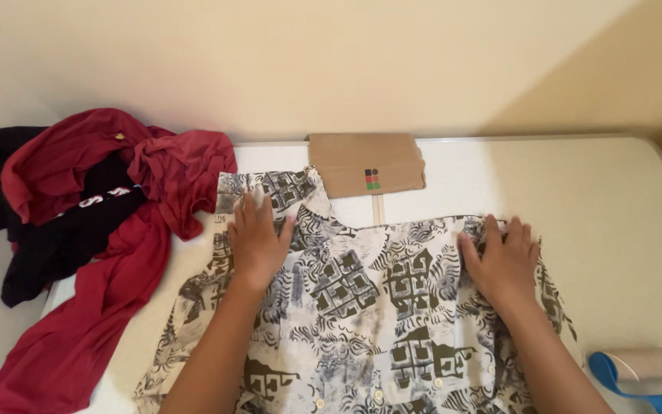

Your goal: The person uses a lint roller to clean a patterned shirt laid flat on a table. They roll the tool across the fabric repeatedly, then fold the shirt and smooth it out.

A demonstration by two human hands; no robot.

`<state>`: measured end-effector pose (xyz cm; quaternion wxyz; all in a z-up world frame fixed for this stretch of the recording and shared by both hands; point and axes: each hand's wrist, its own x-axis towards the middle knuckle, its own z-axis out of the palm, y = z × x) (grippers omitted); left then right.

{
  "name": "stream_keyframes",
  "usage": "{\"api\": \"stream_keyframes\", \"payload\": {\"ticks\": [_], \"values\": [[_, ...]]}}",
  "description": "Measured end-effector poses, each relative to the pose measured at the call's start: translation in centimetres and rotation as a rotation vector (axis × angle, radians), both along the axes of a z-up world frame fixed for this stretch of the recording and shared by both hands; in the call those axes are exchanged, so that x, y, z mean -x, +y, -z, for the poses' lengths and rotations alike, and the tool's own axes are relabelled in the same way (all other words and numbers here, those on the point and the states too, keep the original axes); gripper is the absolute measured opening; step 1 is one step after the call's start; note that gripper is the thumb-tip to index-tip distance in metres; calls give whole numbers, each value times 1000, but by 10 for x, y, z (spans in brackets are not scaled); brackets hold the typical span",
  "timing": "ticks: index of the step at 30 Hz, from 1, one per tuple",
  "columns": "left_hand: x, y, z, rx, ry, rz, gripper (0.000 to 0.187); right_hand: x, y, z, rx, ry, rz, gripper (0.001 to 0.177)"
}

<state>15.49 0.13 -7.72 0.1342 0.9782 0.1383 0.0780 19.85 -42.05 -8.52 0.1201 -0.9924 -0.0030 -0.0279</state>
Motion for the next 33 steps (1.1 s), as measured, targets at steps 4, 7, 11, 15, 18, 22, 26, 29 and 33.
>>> {"api": "stream_keyframes", "payload": {"ticks": [4, 7, 11, 15, 18, 22, 26, 29, 33], "values": [[-2, 1, 13, -66, 75, -27, 78, -2, -9, 20, 34, 5, 8, 81], [-14, 7, 6, -50, 105, 12, 81, -6, -10, 20, 31, -39, -10, 79], [-22, 9, -8, -3, 107, 29, 81, -2, -5, 11, 12, -101, -48, 77], [-27, -9, -20, 20, 75, -1, 72, -1, -3, 1, 10, -110, -158, 75], [-32, -37, -15, 42, 30, 43, 68, -6, -7, 0, -14, -101, -261, 72], [-36, -51, 2, 4, -34, 109, 69, -25, -25, 3, -79, -104, -378, 67], [-37, -40, 8, -8, -106, 97, 66, -40, -48, 1, -156, -96, -317, 64], [-37, -36, 9, -14, -116, 78, 65, -43, -54, -1, -216, -66, -224, 63], [-39, -37, 5, -28, -186, 98, 64, -34, -46, -9, -134, -135, -221, 64]]}}
